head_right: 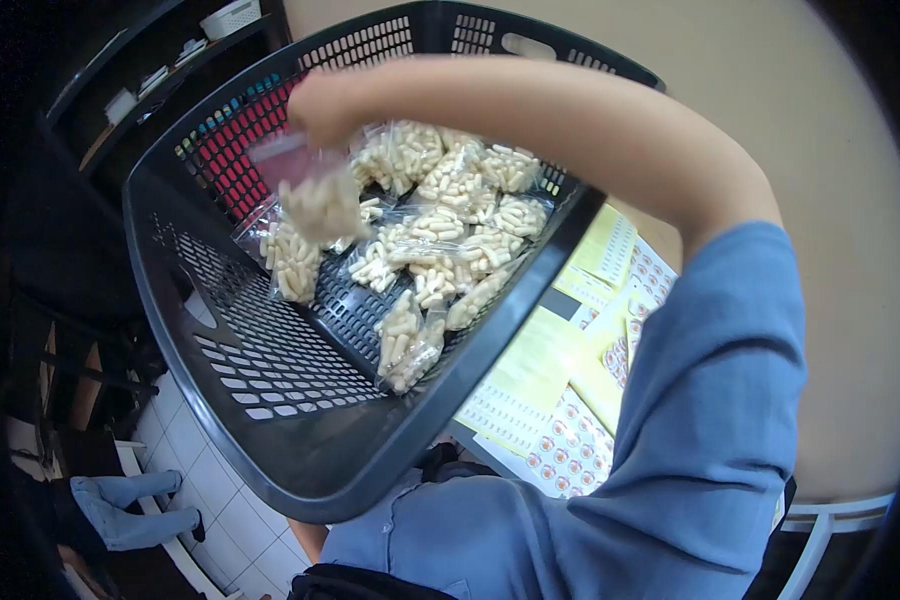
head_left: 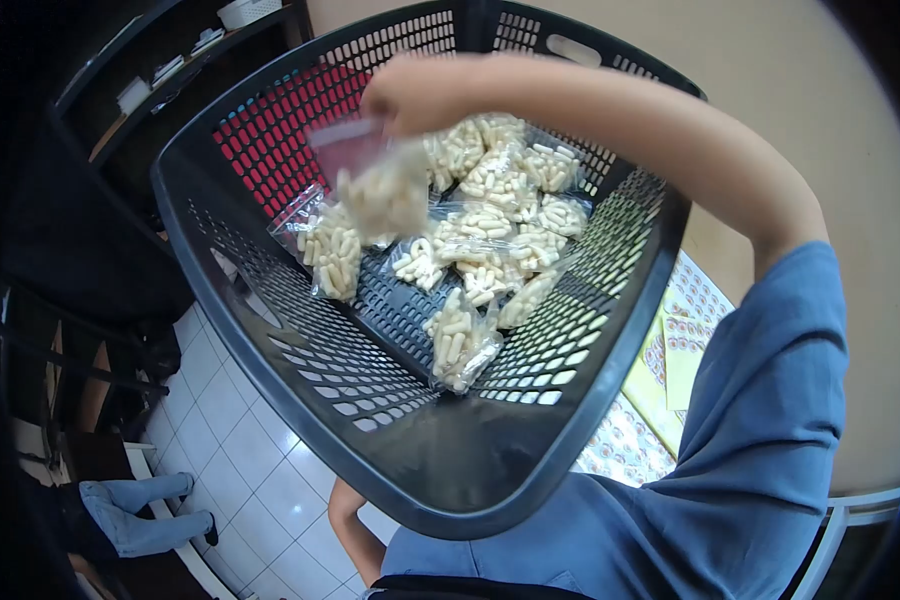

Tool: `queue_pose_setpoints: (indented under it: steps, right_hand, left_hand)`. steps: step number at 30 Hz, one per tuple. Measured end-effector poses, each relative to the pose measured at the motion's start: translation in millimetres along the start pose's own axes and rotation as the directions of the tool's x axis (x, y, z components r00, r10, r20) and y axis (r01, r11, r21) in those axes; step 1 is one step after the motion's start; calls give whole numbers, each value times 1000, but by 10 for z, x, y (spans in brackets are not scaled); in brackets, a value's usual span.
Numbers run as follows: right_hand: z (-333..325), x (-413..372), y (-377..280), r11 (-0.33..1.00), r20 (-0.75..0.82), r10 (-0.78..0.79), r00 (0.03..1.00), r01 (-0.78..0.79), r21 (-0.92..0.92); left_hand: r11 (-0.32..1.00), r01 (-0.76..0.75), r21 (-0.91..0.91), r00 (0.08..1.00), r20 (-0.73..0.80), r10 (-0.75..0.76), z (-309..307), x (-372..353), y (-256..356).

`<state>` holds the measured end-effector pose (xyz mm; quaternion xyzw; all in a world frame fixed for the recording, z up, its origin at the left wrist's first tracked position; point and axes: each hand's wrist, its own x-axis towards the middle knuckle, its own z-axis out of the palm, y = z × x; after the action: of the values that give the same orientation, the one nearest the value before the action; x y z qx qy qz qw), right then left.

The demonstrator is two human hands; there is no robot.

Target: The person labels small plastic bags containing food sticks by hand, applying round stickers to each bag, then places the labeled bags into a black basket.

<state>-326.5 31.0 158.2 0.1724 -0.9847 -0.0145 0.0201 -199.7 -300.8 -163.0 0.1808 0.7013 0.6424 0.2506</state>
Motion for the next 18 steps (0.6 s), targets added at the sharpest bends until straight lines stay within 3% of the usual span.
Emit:
queue_pose_setpoints:
  steps: [2, 3, 4, 5, 6, 7, 8, 9, 11, 13, 15, 18]
  right_hand:
    - [-309, -285, 266, 999, -210, 53, 976, -53, 7]
    - [-606, -558, 95, 907, -184, 323, 928, -248, 340]
    - [-716, -783, 134, 885, -293, 381, 877, -255, 389]
    - [-842, -1123, 29, 872, -423, 397, 815, -191, 451]
    - [-825, -1211, 416, 910, -642, 331, 691, -52, 412]
    - [-901, -1527, 359, 953, -779, 298, 552, -124, 277]
    - [-925, -1794, 238, 937, -845, 341, 412, -220, 271]
    - [-896, -2036, 191, 932, -845, 351, 404, -243, 271]
    - [-790, -2514, 140, 921, -873, 385, 299, -181, 344]
    - [-630, -2979, 77, 908, -888, 418, 192, -116, 402]
    - [-228, -3421, 9, 842, -812, 540, 223, -148, 519]
    - [348, -3787, -388, 608, -568, 775, 277, -84, 789]
  left_hand:
    - [999, 35, 35, 962, 270, -43, 74, 21, -65]
    - [997, 48, 60, 914, 401, -69, 100, 27, -69]
    - [997, 45, 67, 908, 414, -69, 147, 47, -16]
    - [990, 105, 96, 843, 520, -139, 240, 92, 100]
    - [978, 161, 132, 760, 616, -208, 359, 142, 251]
    - [961, 210, 178, 659, 701, -273, 480, 189, 409]
    - [961, 204, 187, 644, 714, -276, 612, 222, 620]
    - [969, 164, 185, 586, 772, -247, 758, 246, 869]
    - [975, 121, 185, 499, 838, -221, 1017, 299, 1133]
    - [996, 21, 88, 416, 905, -89, 1264, 342, 1257]
    - [999, -2, 50, 362, 931, -46, 1537, 383, 1365]
    - [997, -56, -53, 460, 885, 73, 1973, 471, 1423]
